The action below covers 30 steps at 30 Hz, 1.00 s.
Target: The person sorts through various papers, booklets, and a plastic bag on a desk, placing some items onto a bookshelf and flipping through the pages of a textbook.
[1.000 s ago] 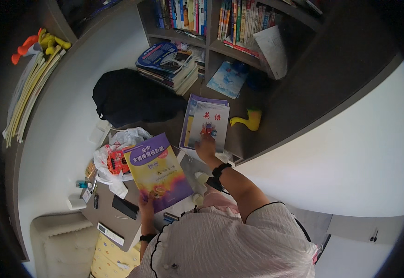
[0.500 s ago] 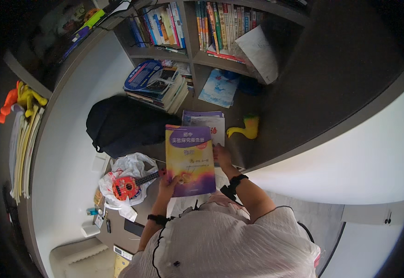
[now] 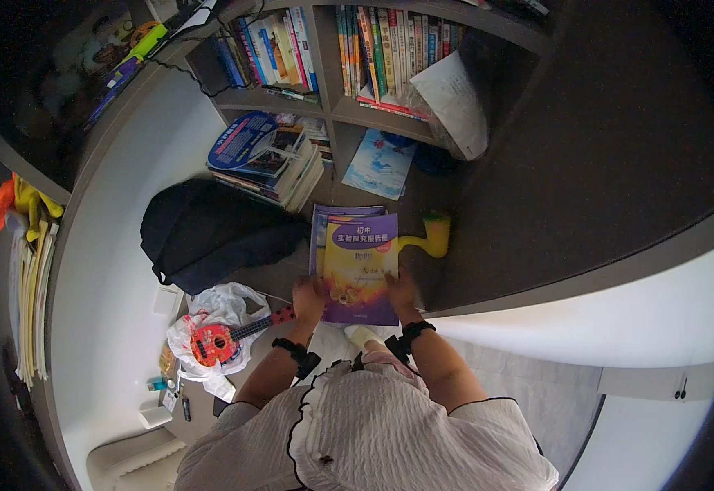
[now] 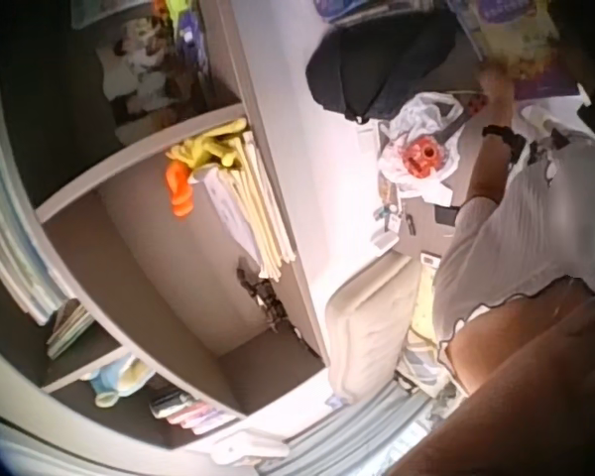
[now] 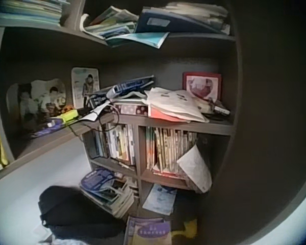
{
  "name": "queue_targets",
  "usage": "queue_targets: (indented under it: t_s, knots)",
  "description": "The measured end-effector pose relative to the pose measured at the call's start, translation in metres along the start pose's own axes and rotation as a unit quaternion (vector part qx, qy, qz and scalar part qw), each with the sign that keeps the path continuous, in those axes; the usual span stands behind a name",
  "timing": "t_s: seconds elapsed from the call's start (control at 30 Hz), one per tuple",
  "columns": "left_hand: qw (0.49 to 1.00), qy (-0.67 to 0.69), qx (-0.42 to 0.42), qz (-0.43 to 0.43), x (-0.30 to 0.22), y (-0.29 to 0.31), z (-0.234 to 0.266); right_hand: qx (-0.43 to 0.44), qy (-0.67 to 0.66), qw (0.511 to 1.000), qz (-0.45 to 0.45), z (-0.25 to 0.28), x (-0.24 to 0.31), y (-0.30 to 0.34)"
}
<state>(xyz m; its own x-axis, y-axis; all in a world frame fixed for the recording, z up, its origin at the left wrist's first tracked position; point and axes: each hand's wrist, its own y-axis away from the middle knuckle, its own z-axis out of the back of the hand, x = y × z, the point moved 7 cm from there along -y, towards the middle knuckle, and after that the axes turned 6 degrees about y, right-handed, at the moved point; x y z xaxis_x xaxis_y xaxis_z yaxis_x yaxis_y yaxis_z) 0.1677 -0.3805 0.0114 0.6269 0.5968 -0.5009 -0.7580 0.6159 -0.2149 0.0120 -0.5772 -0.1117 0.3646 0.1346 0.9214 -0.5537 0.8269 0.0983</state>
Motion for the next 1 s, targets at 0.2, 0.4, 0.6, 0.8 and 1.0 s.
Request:
queue_targets:
  t_s: [0.2, 0.4, 0.6, 0.8, 1.0]
  knots:
    - [0.999, -0.037, -0.012, 0.026, 0.02, -0.005, 0.002, -0.075, 0.107, 0.991, 0.039, -0.007, 0.003, 0.004]
    - [0.998, -0.019, -0.057, 0.001, 0.025, -0.013, -0.003, -0.052, 0.077, 0.996, -0.005, -0.009, -0.011, -0.002]
    - [0.989, 0.1, -0.041, 0.104, 0.042, -0.015, -0.008, -0.046, 0.059, 0.996, 0.039, 0.0, 0.013, 0.002]
    - [0.99, 0.107, 0.008, 0.092, 0.034, -0.019, -0.019, -0.026, 0.077, 0.997, 0.002, -0.001, 0.023, 0.003]
    - [0.971, 0.233, 0.012, 0.048, 0.005, -0.019, -0.007, -0.056, 0.152, 0.987, -0.012, -0.007, 0.006, -0.004]
